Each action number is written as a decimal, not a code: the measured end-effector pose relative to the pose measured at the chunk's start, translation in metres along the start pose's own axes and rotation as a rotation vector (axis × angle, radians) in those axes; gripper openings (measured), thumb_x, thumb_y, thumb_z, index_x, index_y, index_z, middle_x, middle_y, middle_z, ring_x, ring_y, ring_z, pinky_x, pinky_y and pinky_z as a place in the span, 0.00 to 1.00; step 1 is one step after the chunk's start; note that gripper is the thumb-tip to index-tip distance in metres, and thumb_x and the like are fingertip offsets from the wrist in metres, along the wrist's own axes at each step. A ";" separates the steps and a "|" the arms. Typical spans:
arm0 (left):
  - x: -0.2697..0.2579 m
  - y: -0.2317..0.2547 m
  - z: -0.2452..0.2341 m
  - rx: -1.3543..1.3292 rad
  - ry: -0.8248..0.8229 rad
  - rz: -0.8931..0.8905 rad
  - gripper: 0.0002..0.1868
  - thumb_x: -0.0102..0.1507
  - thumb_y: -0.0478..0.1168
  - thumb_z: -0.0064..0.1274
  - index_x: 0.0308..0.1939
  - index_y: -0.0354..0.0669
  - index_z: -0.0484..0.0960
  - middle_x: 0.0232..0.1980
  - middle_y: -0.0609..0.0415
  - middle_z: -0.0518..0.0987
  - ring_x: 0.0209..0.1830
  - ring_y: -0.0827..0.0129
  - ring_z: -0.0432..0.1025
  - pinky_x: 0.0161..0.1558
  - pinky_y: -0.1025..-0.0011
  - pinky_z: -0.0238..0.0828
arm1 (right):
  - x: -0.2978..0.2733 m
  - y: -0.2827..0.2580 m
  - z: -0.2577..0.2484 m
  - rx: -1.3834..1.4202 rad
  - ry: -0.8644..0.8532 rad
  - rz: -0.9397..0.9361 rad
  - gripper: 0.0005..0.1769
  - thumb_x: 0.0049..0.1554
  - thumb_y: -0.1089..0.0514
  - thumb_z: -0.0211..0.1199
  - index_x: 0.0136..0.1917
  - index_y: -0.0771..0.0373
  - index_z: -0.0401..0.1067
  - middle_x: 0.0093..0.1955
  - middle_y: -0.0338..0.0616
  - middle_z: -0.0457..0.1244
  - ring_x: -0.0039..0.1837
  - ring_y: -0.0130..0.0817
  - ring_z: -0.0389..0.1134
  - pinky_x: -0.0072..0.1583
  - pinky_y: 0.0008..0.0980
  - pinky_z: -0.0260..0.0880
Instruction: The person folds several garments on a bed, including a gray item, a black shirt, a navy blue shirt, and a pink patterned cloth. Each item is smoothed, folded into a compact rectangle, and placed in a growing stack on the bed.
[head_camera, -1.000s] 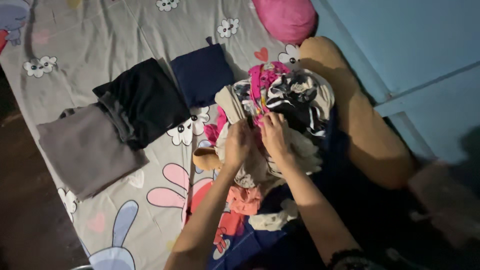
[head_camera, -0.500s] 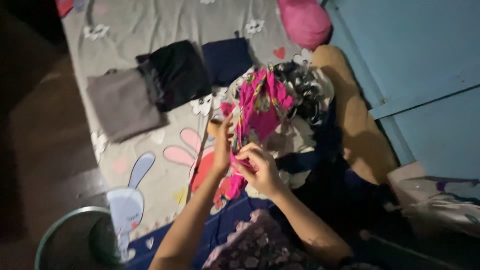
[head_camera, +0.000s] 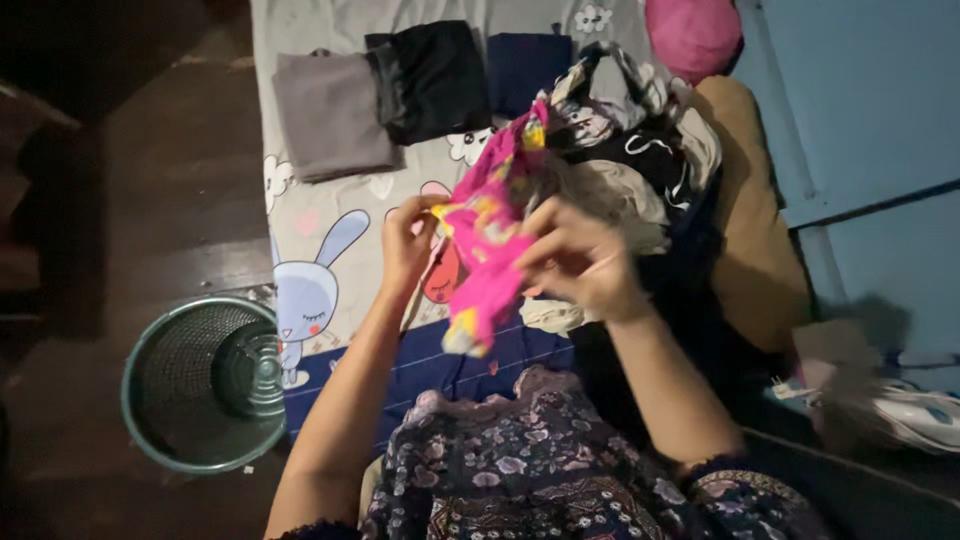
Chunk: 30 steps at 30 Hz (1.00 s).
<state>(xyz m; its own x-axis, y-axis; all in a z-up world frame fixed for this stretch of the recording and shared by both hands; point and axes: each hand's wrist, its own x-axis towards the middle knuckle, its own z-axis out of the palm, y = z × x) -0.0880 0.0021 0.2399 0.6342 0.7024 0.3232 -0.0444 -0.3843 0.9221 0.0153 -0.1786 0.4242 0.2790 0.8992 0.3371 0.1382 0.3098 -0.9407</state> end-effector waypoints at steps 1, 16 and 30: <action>-0.002 0.005 -0.008 -0.024 0.030 -0.025 0.13 0.54 0.24 0.44 0.40 0.38 0.75 0.34 0.55 0.75 0.33 0.75 0.69 0.37 0.78 0.65 | 0.001 -0.001 -0.002 0.146 0.057 -0.007 0.05 0.46 0.70 0.60 0.38 0.66 0.70 0.44 0.38 0.59 0.45 0.24 0.62 0.44 0.23 0.69; 0.002 0.051 -0.100 -0.246 0.195 -0.106 0.02 0.62 0.31 0.41 0.34 0.35 0.67 0.28 0.61 0.68 0.28 0.84 0.60 0.30 0.83 0.56 | 0.027 0.042 -0.044 0.332 0.381 0.246 0.11 0.52 0.70 0.55 0.50 0.69 0.67 0.40 0.40 0.62 0.34 0.20 0.59 0.34 0.17 0.55; 0.014 0.054 -0.097 -0.939 0.111 -0.411 0.06 0.63 0.35 0.37 0.39 0.37 0.69 0.34 0.57 0.71 0.34 0.75 0.66 0.39 0.76 0.64 | 0.001 0.201 0.062 -0.332 -0.204 0.611 0.20 0.46 0.54 0.63 0.51 0.64 0.65 0.48 0.44 0.63 0.49 0.33 0.64 0.48 0.30 0.65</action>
